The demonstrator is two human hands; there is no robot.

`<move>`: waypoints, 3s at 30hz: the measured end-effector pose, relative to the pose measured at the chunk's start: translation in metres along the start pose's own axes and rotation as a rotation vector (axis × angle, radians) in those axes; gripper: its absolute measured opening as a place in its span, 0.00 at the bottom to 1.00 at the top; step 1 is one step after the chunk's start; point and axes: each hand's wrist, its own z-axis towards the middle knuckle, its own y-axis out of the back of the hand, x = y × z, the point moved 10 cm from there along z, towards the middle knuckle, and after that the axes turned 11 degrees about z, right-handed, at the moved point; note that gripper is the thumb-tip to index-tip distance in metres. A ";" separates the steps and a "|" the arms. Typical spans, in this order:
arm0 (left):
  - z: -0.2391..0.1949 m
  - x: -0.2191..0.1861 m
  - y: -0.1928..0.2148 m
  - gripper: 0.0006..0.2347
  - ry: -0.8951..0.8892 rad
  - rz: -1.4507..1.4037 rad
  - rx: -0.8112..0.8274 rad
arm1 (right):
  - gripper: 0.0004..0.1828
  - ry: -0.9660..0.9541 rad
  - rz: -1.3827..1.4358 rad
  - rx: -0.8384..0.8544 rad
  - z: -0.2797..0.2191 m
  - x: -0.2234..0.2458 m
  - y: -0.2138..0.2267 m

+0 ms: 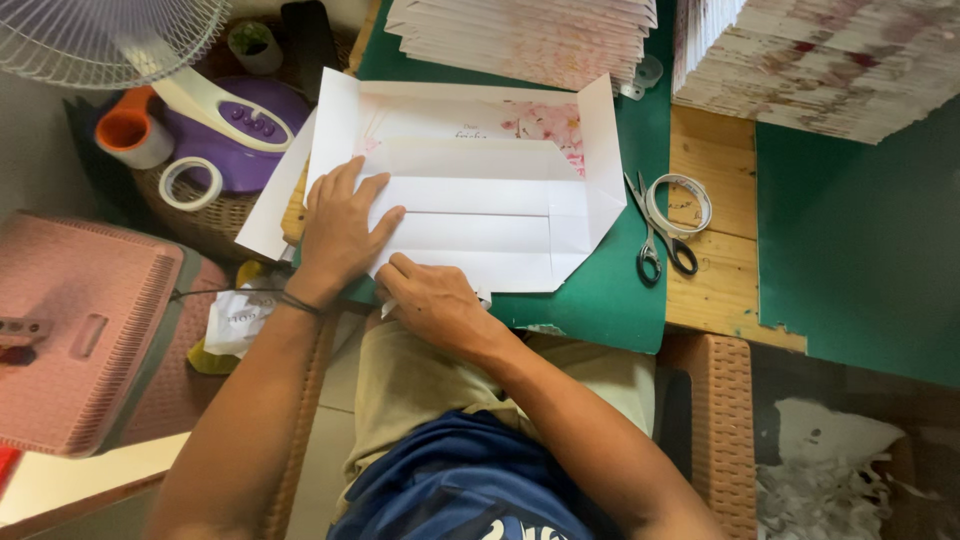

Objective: The person assembles paper envelopes by folding the flaps and securing them with adhesive tape. They use scissors to cut the tape and smooth the edges, working through a stack of envelopes on a green cutting mat.

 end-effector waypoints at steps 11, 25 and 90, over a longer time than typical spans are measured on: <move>0.001 -0.002 0.002 0.22 0.000 -0.003 -0.001 | 0.08 -0.015 0.015 0.001 0.001 -0.004 0.000; 0.001 -0.002 0.001 0.22 -0.002 0.012 0.007 | 0.06 -0.049 0.045 0.025 0.004 -0.008 -0.001; 0.001 0.002 0.001 0.22 0.008 0.019 -0.021 | 0.06 -0.365 0.446 0.307 -0.019 -0.083 0.023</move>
